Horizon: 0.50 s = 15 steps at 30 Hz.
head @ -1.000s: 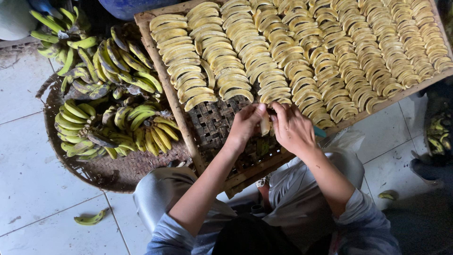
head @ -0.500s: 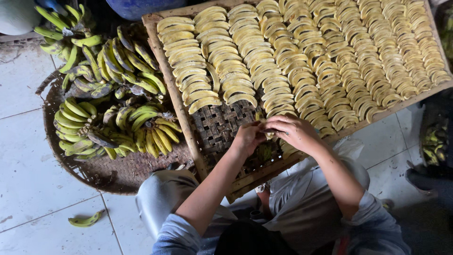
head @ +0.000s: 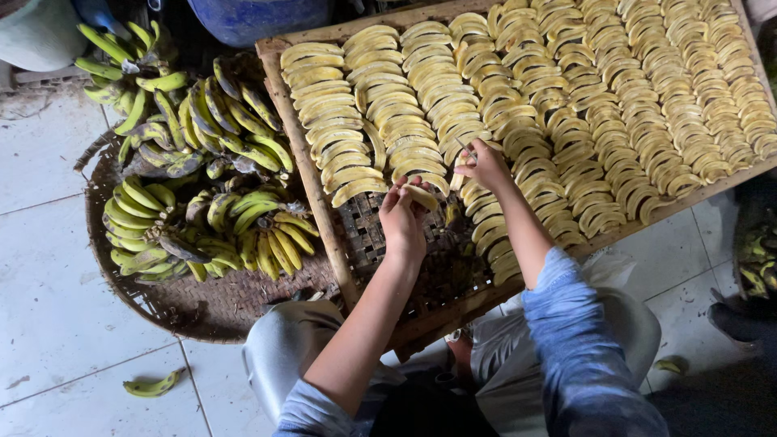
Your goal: The person sits at a woven drying tray and peels bananas one at a time, using a small knife to trim the peel and by hand to strip it off. Peeled bananas are placed in rows on the tray and discarded peels are dropped aside.
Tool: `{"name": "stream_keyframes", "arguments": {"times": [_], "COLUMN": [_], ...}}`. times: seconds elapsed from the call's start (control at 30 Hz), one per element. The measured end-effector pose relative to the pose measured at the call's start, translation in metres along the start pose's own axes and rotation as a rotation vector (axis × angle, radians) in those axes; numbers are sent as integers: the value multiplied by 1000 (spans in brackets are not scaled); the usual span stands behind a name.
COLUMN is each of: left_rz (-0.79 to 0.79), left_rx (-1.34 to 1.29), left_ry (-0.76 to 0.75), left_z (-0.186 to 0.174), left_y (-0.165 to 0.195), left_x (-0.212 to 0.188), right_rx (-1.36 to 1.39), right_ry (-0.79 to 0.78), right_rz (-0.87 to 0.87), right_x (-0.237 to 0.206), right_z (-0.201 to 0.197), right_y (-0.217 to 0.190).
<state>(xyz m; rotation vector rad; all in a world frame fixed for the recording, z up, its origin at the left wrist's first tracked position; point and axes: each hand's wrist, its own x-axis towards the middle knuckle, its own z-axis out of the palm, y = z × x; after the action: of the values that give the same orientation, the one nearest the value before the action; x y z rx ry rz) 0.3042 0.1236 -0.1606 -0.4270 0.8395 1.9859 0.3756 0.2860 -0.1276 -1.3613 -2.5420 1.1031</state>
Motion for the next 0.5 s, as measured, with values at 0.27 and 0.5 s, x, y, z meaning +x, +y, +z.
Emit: {"name": "stream_keyframes", "arguments": {"times": [0.27,0.5], "left_rz": [8,224], "left_rx": [-81,-99], "left_ry": [59,70], "left_z": [0,-4], "left_y": [20,68], "left_x": [6,16], "right_rx": [-124,-305], "right_ry": [144,541], "right_rz": [0,-271], "right_x": [8,-5], "right_z": [21,39], "right_y": [12,-5]}}
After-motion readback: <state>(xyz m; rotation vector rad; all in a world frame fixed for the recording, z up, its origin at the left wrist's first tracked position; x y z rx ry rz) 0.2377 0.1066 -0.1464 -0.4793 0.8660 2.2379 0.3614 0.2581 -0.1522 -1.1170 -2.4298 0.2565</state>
